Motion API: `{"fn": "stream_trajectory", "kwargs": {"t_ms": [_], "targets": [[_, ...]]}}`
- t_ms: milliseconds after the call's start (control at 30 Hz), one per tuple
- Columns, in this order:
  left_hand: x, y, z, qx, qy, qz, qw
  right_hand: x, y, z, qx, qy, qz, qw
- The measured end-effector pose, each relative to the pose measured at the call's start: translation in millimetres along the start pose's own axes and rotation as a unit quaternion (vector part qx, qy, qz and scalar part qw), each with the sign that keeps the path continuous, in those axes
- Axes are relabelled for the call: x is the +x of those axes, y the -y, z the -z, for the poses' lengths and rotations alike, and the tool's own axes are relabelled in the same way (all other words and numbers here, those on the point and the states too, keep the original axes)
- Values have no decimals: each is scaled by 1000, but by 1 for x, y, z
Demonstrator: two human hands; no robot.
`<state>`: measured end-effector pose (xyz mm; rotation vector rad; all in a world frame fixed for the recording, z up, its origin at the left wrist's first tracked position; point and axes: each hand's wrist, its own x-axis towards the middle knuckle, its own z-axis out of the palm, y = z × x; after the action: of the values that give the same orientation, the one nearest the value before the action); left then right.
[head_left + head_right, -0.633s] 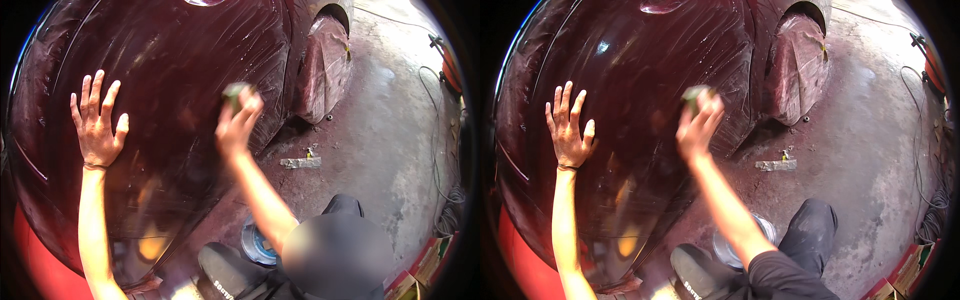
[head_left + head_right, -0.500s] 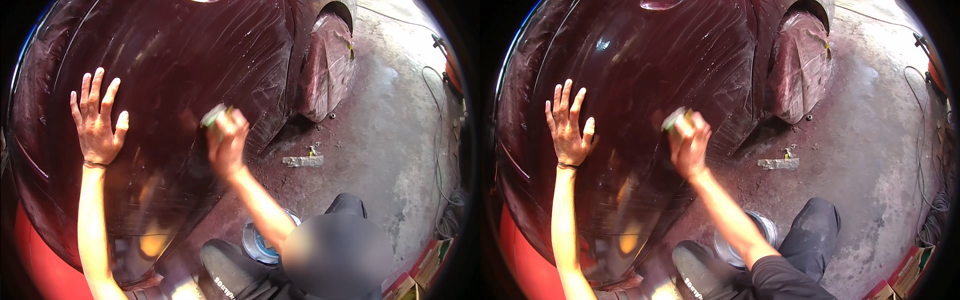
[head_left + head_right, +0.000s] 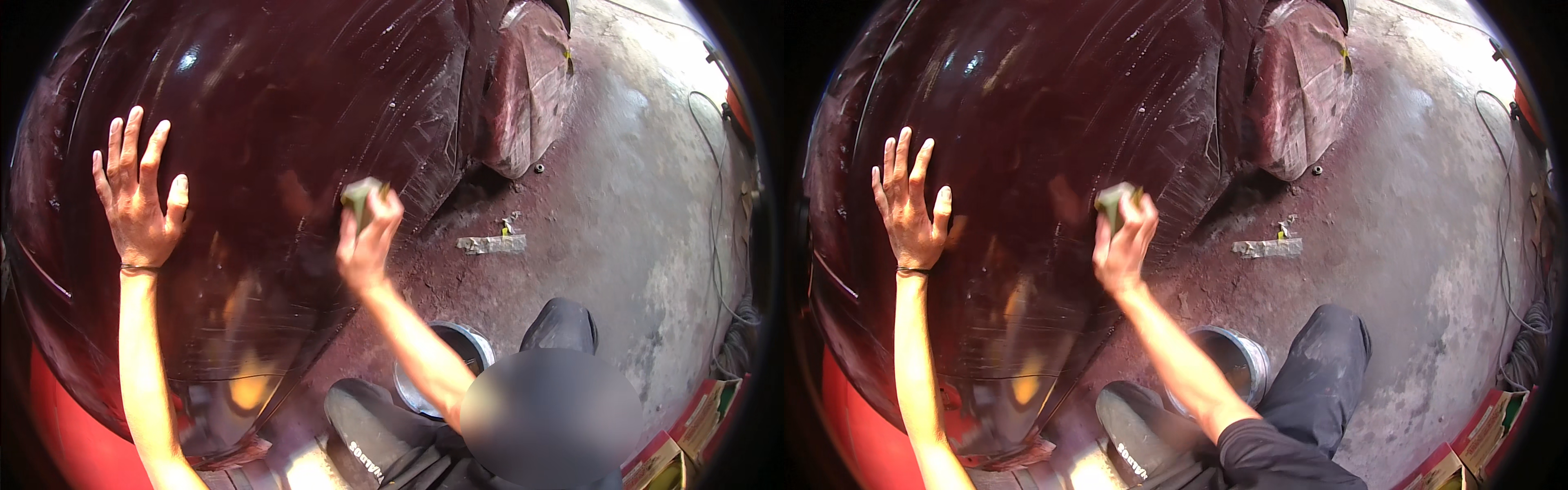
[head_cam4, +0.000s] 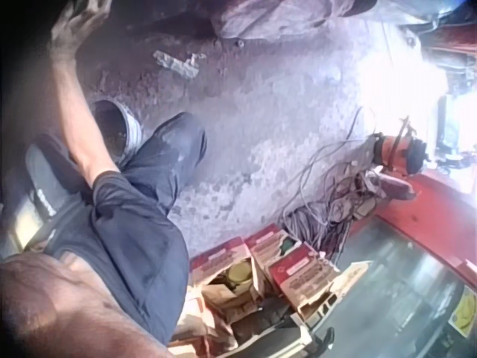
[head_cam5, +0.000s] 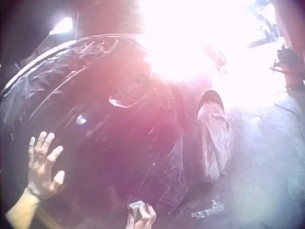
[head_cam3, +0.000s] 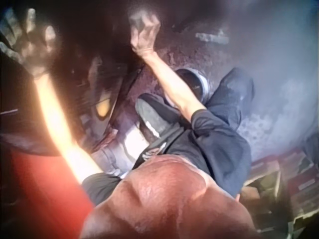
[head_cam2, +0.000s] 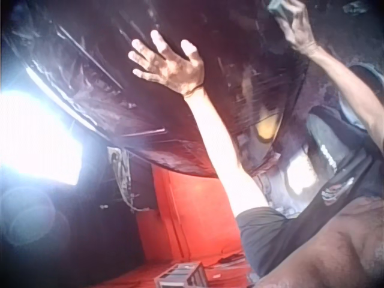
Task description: The person sands a maroon car panel with a sanding block, repeatedly dipping it into a bucket of water. The person works on the side of the panel, moving the block in circular and back-and-forth motions.
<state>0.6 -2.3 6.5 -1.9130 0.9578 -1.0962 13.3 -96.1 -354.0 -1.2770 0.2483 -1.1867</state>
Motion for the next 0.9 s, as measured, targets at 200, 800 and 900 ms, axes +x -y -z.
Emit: {"fn": "stream_trajectory", "kwargs": {"t_ms": [200, 800, 900], "targets": [[1, 2, 0, 7, 7, 6, 1000, 198, -46, -2, -98, -138, -15, 986], [-1, 4, -6, 12, -13, -14, 1000, 79, -55, 17, -104, -62, -9, 993], [2, 4, -6, 10, -16, -17, 1000, -74, -19, 17, -48, 6, -10, 999]]}}
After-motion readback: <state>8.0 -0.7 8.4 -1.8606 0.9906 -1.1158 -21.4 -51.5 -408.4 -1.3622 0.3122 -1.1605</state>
